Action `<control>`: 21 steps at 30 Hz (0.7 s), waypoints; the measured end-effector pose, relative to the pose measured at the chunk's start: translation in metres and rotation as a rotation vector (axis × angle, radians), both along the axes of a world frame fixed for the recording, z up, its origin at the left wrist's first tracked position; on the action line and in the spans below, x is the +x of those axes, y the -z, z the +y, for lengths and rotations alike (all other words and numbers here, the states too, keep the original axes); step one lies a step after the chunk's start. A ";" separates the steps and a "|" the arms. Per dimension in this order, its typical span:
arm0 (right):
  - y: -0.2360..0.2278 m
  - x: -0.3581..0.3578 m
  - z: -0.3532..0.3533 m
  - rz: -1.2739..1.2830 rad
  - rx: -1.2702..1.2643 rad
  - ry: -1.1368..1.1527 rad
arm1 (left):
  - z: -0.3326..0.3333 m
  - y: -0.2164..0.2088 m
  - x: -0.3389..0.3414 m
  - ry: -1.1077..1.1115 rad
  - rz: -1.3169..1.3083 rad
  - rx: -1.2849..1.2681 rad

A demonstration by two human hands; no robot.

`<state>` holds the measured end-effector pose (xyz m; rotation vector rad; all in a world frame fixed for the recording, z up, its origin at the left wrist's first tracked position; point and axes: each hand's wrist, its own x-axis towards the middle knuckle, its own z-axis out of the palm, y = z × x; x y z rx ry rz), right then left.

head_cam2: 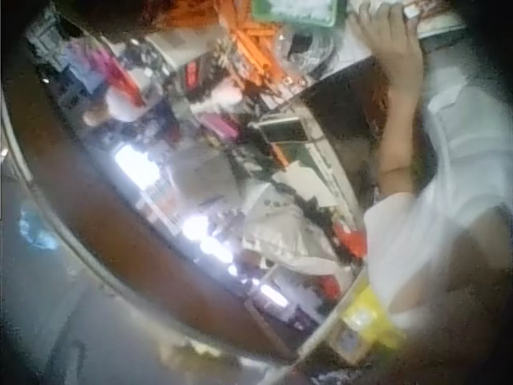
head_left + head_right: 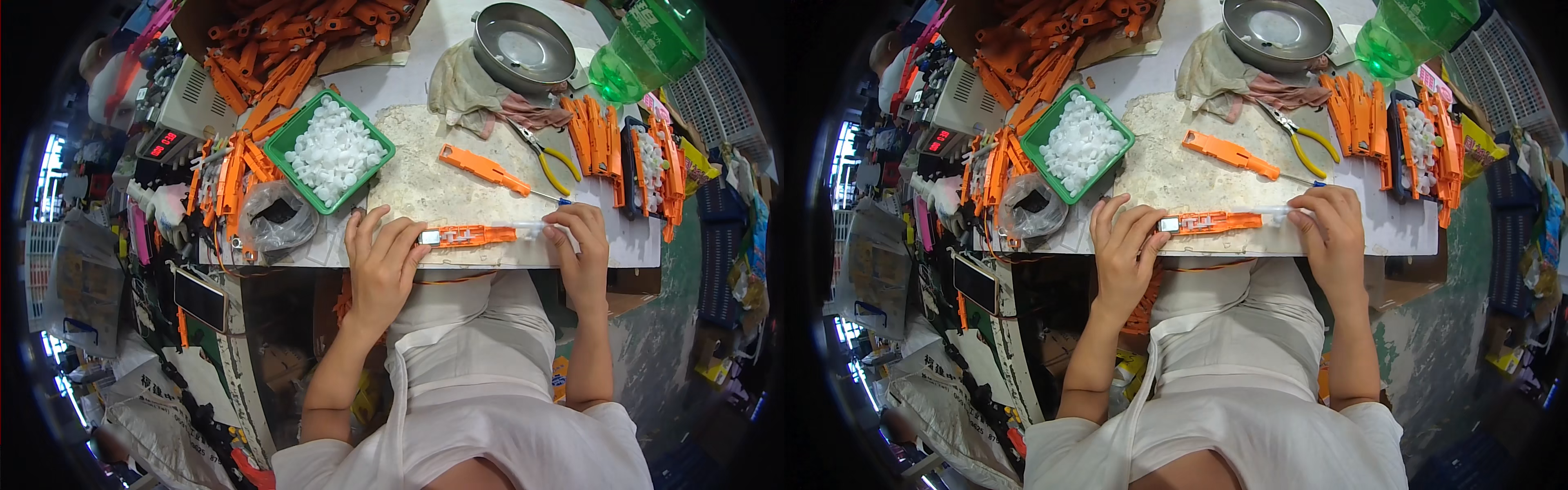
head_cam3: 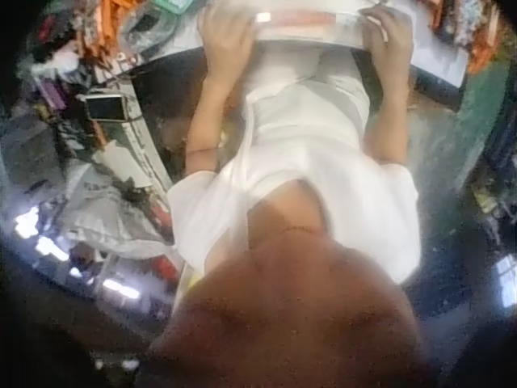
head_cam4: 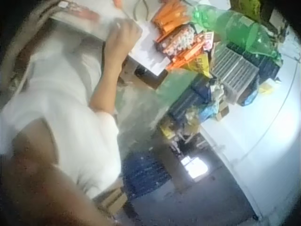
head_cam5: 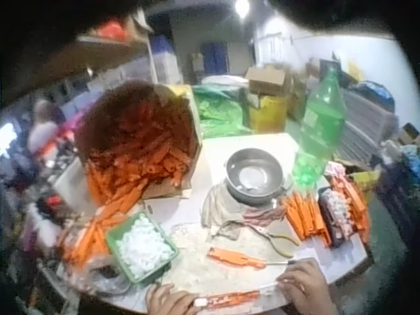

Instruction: The person assembles small orange plastic components by inserting white plastic pieces into them. They use a screwdriver to adjust the internal mechanism of the orange parts and pliers to trim or adjust the components. The finished units are placed on the table.

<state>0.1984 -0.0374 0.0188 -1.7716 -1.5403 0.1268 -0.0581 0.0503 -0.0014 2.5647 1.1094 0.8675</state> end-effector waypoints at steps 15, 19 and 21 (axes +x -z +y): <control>0.003 -0.014 0.006 0.117 -0.084 -0.079 | -0.042 0.008 0.026 -0.021 0.179 0.112; 0.008 -0.017 0.007 0.054 -0.084 -0.120 | -0.041 0.009 0.026 -0.021 0.187 0.108; 0.011 -0.016 0.008 0.021 -0.069 -0.123 | -0.041 0.009 0.026 -0.018 0.201 0.110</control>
